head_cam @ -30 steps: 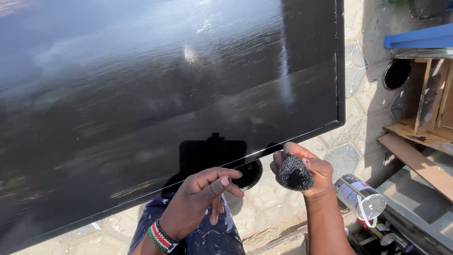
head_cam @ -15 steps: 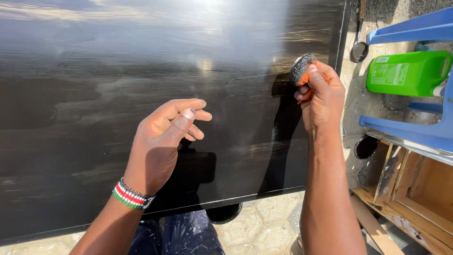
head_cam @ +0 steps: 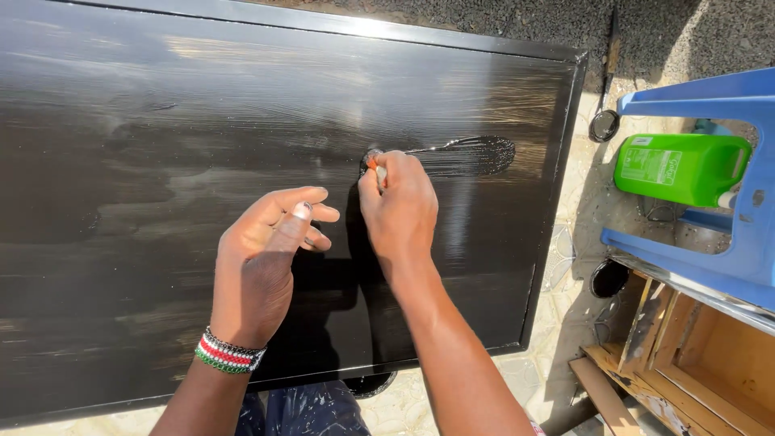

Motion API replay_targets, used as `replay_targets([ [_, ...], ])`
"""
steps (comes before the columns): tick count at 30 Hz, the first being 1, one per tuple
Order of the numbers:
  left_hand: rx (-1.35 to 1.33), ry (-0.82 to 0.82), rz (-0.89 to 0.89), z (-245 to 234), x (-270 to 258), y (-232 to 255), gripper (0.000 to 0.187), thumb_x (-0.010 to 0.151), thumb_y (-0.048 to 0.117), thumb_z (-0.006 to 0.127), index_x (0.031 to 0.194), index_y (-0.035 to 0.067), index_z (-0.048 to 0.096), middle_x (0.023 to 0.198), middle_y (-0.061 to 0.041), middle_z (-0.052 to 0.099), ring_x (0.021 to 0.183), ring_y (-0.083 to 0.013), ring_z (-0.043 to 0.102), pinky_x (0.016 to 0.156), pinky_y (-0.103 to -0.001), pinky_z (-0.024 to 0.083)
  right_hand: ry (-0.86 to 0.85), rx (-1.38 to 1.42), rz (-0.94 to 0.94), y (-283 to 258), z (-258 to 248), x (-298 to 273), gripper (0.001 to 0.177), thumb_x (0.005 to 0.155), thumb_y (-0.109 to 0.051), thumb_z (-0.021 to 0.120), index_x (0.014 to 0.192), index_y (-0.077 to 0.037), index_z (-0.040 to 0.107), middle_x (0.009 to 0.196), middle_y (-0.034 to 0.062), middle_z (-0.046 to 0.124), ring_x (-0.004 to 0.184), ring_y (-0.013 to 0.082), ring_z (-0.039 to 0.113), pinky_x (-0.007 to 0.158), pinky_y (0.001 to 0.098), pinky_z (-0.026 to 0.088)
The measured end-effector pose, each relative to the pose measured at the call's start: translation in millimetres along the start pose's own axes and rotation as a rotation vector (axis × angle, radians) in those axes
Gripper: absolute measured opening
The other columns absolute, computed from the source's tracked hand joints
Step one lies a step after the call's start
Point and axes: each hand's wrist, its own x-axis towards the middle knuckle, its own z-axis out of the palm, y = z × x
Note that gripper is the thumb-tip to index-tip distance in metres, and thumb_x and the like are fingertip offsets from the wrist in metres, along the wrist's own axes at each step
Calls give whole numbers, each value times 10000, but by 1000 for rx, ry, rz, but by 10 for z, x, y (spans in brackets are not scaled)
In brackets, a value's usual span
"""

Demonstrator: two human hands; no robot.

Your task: Painting a large flat panel with black paint using a sponge applicator

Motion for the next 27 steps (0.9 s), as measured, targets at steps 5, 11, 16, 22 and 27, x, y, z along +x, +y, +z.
replay_targets([
  [5, 127, -48, 182, -15, 138, 339, 325, 1156, 117, 643, 1402, 3, 823, 1188, -157, 894, 947, -191, 786, 880, -318, 652, 88, -113, 92, 1539, -1103, 538, 165, 1063, -67, 771, 1192, 4, 845, 1000, 99, 785, 794, 211, 657, 728, 370, 543],
  [11, 240, -65, 285, -137, 345, 509, 309, 1208, 117, 640, 1415, -43, 804, 1236, -149, 873, 1087, -199, 803, 998, -323, 671, 179, 1, 289, 1677, -1163, 599, 141, 1059, -61, 822, 1195, -25, 811, 959, 84, 840, 771, 156, 784, 739, 311, 625],
  [16, 716, -102, 548, 127, 757, 707, 304, 1216, 137, 678, 1411, -40, 829, 1280, -80, 893, 1022, -169, 786, 869, -309, 595, 60, 90, 130, -119, 153, 67, 183, 965, -133, 791, 1144, -114, 829, 1109, 53, 848, 941, 269, 802, 862, 405, 638],
  [22, 1247, -246, 777, 310, 1751, 759, 586, 1276, 409, 675, 1680, -15, 694, 1659, -219, 736, 1461, -434, 678, 1166, -572, 523, 145, -153, 47, 1469, -873, 359, 141, 1005, -83, 758, 1138, -54, 793, 1048, 119, 752, 889, 306, 696, 820, 451, 562],
  [27, 1383, -274, 843, 502, 2283, 625, 487, 1317, 436, 668, 1353, -44, 738, 1282, -230, 827, 1179, -477, 769, 1044, -613, 572, 279, 128, 325, 2381, -1431, 635, 218, 999, 62, 811, 1191, -43, 810, 1017, 103, 857, 774, 140, 828, 674, 274, 665],
])
